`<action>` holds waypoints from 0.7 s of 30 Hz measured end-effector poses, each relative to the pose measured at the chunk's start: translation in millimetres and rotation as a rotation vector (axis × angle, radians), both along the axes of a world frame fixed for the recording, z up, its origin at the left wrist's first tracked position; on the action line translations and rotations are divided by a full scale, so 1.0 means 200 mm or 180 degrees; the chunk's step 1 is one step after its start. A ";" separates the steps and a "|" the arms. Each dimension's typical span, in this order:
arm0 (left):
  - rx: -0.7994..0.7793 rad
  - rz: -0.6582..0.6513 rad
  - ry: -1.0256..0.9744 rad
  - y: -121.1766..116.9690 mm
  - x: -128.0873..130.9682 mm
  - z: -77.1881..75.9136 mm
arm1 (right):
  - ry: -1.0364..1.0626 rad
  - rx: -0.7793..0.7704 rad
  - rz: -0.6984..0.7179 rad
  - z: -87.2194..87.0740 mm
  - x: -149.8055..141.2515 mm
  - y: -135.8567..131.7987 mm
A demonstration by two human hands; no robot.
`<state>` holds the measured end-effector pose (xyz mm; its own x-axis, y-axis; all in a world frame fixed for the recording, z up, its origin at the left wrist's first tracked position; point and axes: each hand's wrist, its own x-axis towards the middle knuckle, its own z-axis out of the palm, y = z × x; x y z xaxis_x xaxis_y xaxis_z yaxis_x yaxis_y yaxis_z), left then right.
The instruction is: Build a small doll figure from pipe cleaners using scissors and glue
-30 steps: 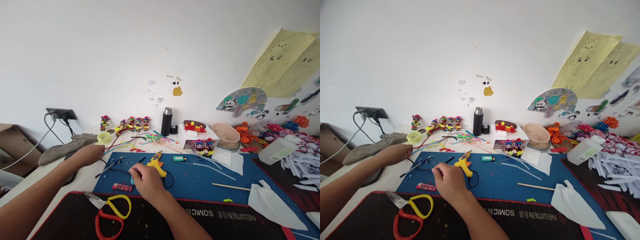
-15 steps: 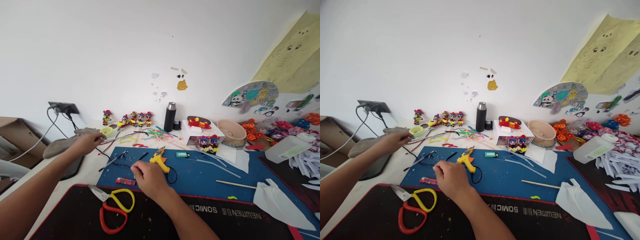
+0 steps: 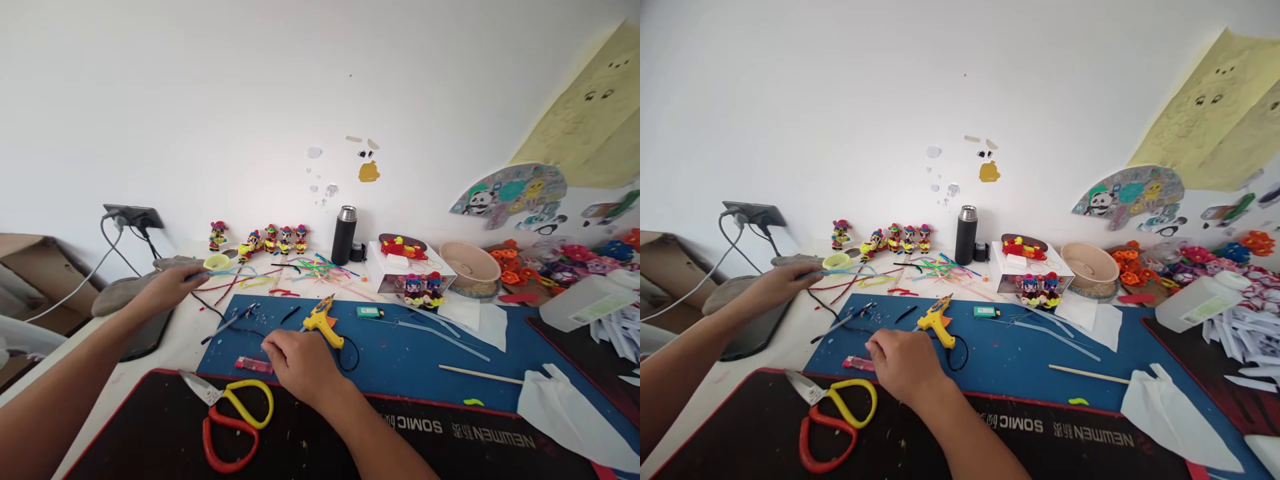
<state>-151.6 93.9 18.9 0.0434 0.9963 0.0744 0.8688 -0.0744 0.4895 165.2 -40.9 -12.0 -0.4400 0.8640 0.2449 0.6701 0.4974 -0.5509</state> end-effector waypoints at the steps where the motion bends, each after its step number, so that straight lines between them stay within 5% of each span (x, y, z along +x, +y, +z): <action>1: -0.0039 0.0025 0.0092 -0.01 0.01 -0.02 | 0.0064 0.0045 -0.0049 0.00 0.00 0.00; 5: -0.0135 0.0130 0.0335 -0.05 0.05 -0.04 | 0.0086 0.0074 -0.0064 -0.01 0.01 0.01; 11: -0.0128 0.0301 0.0450 -0.05 0.04 0.03 | -0.0234 0.0081 0.0101 0.01 -0.01 -0.01; 21: 0.0019 0.0447 0.0262 -0.09 0.03 -0.07 | -0.0408 0.0103 0.0106 0.03 -0.01 -0.01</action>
<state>-146.3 76.0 4.1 -0.0903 0.9925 0.0823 0.9080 0.0481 0.4162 164.2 -43.4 -6.9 -0.4978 0.8409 0.2124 0.7168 0.5368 -0.4450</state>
